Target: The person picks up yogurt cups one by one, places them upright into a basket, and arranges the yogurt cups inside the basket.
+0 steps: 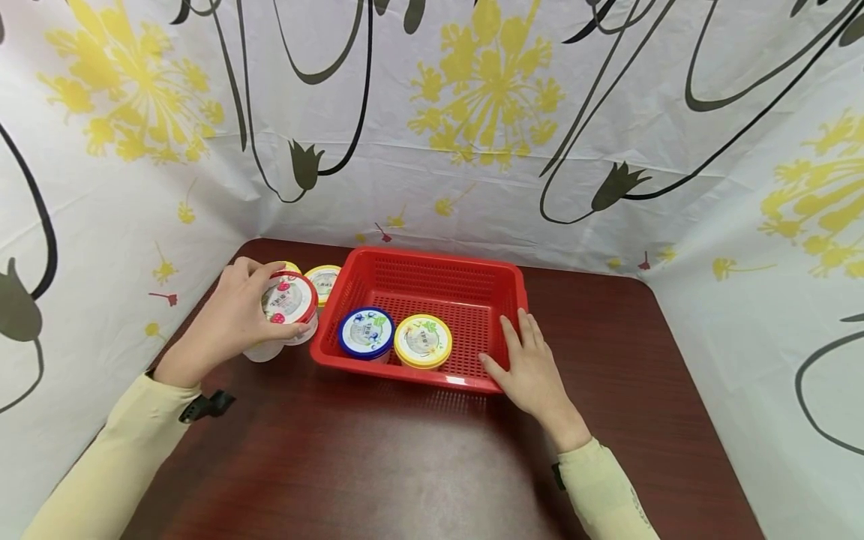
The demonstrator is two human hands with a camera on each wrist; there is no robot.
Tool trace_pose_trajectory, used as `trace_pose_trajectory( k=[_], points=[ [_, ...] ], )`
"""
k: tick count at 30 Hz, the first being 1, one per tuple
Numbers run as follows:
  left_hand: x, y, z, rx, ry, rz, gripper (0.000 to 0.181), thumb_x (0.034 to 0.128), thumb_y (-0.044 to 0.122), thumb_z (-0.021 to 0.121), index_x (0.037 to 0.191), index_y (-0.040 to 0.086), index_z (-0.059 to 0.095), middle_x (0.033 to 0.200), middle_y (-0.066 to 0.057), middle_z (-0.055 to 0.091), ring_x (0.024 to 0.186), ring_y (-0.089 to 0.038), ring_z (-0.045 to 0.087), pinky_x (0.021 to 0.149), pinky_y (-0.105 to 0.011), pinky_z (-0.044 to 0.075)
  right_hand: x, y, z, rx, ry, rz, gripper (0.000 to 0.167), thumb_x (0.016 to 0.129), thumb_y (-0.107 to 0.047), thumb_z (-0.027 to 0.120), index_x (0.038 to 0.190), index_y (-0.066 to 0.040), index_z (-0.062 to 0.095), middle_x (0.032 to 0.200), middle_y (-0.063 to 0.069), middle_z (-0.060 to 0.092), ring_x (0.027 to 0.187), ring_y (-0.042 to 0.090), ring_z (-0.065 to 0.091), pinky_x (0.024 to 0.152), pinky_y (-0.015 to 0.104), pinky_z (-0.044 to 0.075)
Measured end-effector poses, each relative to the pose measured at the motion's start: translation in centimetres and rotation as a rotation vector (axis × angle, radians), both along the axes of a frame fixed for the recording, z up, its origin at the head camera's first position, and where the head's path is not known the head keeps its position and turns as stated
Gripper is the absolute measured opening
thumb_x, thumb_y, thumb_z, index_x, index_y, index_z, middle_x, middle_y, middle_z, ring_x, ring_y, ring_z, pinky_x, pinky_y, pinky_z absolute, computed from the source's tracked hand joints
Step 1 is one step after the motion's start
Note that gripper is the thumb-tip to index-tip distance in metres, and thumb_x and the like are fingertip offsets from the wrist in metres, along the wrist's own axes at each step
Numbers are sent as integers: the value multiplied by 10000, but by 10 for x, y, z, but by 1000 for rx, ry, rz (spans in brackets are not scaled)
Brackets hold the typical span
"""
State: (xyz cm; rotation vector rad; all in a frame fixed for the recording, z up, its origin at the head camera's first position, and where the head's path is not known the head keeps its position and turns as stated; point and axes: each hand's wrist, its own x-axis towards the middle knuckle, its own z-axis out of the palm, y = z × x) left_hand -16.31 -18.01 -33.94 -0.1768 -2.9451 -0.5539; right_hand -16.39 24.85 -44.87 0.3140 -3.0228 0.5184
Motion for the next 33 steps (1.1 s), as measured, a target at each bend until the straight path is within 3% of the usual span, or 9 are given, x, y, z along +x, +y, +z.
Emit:
trace_pose_trajectory(
  k=[7, 16, 33],
  points=[
    [-5, 14, -1, 0, 39, -49, 979, 617, 460, 887, 1431, 133, 452, 1325, -155, 481, 1195, -310, 444, 797, -492, 604, 0, -1, 0, -5, -10, -2, 834, 935, -513, 576, 1561, -68, 251, 1649, 226, 116, 1506, 459, 128, 1109, 711, 306],
    [-10, 24, -1, 59, -8, -112, 916, 642, 455, 876, 1402, 126, 485, 1309, -144, 489, 1210, -305, 437, 828, -473, 592, 0, 0, -1, -13, -12, -9, 825, 930, -496, 591, 1561, -82, 257, 1652, 217, 113, 1510, 451, 119, 1101, 717, 310],
    [-21, 52, -2, 35, -9, -196, 998, 679, 503, 850, 1510, 190, 394, 1417, -143, 455, 1261, -286, 404, 900, -457, 581, 0, 0, 1, -13, -3, -3, 822, 936, -532, 563, 1553, -75, 272, 1647, 227, 121, 1507, 455, 126, 1100, 717, 312]
  ],
)
